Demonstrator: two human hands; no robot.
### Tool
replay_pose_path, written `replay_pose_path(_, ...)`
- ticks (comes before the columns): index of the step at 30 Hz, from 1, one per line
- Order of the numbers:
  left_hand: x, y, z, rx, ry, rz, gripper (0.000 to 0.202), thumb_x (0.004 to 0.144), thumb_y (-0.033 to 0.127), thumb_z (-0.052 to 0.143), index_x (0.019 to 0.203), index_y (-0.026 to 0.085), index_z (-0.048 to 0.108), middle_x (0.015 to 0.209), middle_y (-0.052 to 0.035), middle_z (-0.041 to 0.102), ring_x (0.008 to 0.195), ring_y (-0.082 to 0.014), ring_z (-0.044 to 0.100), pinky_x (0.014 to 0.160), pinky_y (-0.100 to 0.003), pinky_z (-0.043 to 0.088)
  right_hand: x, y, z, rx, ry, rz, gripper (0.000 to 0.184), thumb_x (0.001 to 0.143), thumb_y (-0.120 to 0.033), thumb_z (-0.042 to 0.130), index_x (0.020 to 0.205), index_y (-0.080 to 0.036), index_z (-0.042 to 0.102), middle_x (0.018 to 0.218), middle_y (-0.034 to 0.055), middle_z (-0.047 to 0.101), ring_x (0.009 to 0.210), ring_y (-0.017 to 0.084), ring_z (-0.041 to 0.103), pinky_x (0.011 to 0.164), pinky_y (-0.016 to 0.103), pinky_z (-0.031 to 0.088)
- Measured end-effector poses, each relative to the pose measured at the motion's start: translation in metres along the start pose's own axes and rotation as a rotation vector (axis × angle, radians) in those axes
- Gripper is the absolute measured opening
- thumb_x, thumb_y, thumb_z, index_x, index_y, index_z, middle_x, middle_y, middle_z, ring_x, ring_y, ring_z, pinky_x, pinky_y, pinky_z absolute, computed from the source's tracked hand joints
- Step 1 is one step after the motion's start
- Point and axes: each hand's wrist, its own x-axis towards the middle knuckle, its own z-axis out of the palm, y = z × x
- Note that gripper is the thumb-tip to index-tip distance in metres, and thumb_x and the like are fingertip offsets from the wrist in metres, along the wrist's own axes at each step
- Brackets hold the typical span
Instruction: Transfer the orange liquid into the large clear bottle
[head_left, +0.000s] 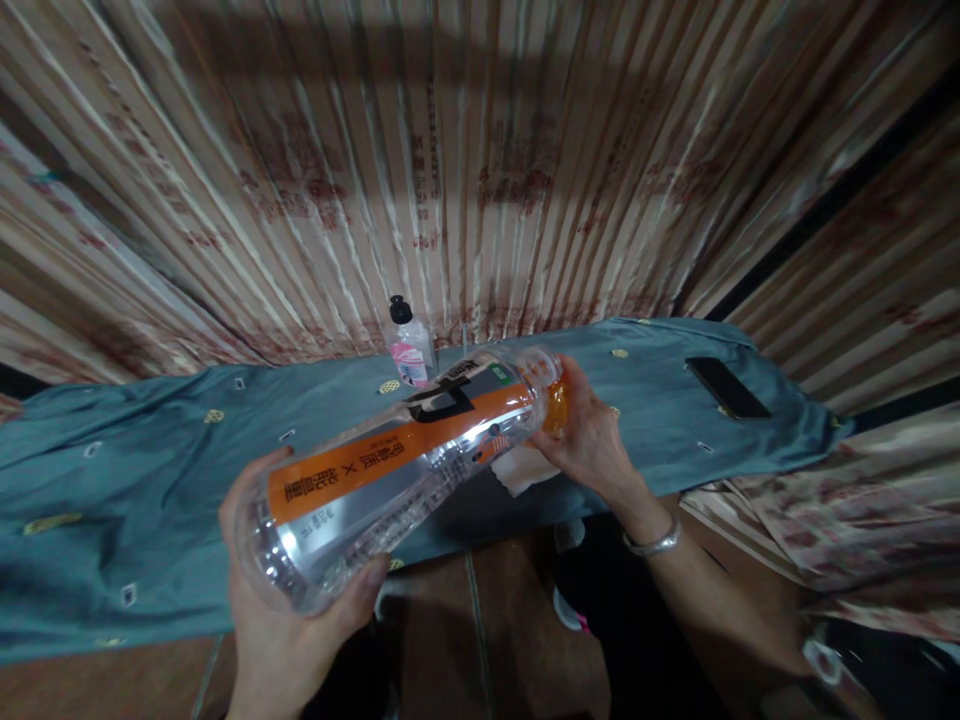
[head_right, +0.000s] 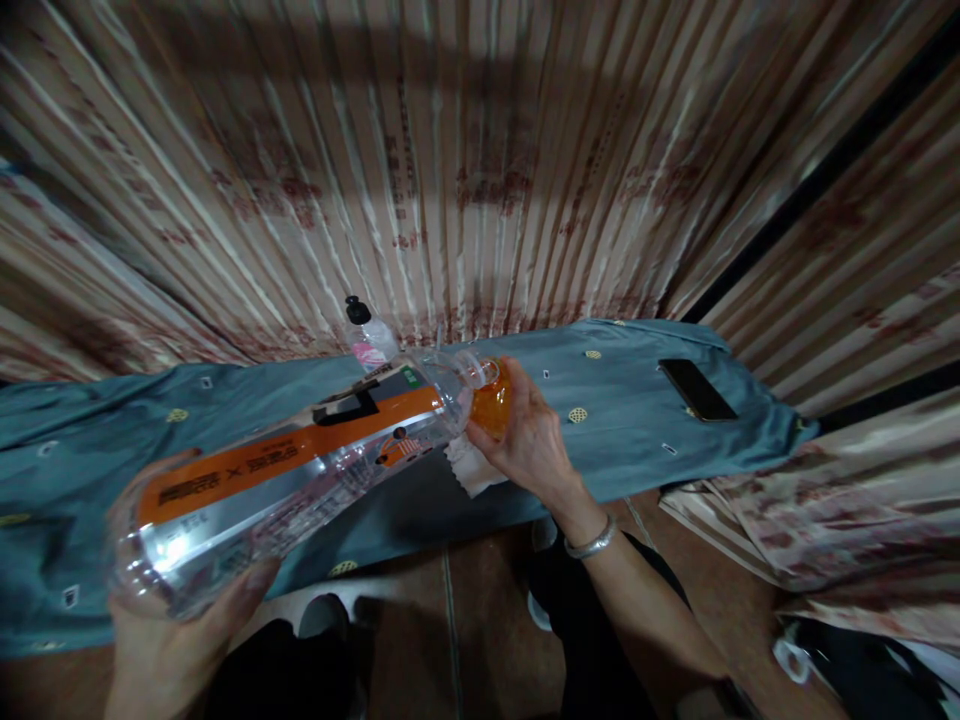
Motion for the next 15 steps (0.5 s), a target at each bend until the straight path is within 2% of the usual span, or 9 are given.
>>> replay_pose_path(5, 0.001, -0.0038, -0.001, 0.014, -0.006, 0.081, 0.087, 0.065, 0.052, 0.081, 0.147, 0.038, 0.054, 0.132, -0.0106, 0.06, 0.109, -0.0415, 0.068, 0.09, -0.061, 0.062, -0.0011, 0.0015, 0.0019, 0.002, 0.016, -0.004, 0.09, 0.091, -0.063, 0.061, 0.158, -0.015, 0.024, 0.137, 0.0233, 0.068, 0.12, 0.037, 0.071, 0.091, 0.051, 0.064)
replay_pose_path(9, -0.0004, -0.0003, 0.0011, -0.035, 0.028, -0.023, 0.085, 0.066, 0.052, 0.08, 0.147, 0.038, 0.054, 0.136, -0.0095, 0.058, 0.116, -0.0413, 0.065, 0.1, -0.061, 0.058, -0.0012, 0.0016, 0.0016, 0.017, 0.012, -0.004, 0.088, 0.092, -0.061, 0.061, 0.158, -0.014, 0.026, 0.136, 0.0238, 0.068, 0.121, 0.037, 0.071, 0.09, 0.051, 0.064)
replay_pose_path(15, -0.001, 0.004, 0.0022, -0.07, 0.04, -0.045, 0.085, 0.061, 0.048, 0.083, 0.141, 0.036, 0.058, 0.133, -0.0086, 0.06, 0.115, -0.0403, 0.065, 0.104, -0.062, 0.055, -0.001, 0.001, 0.0008, 0.024, -0.006, 0.009, 0.091, 0.09, -0.059, 0.065, 0.159, -0.014, 0.024, 0.138, 0.0233, 0.067, 0.123, 0.038, 0.07, 0.094, 0.053, 0.063)
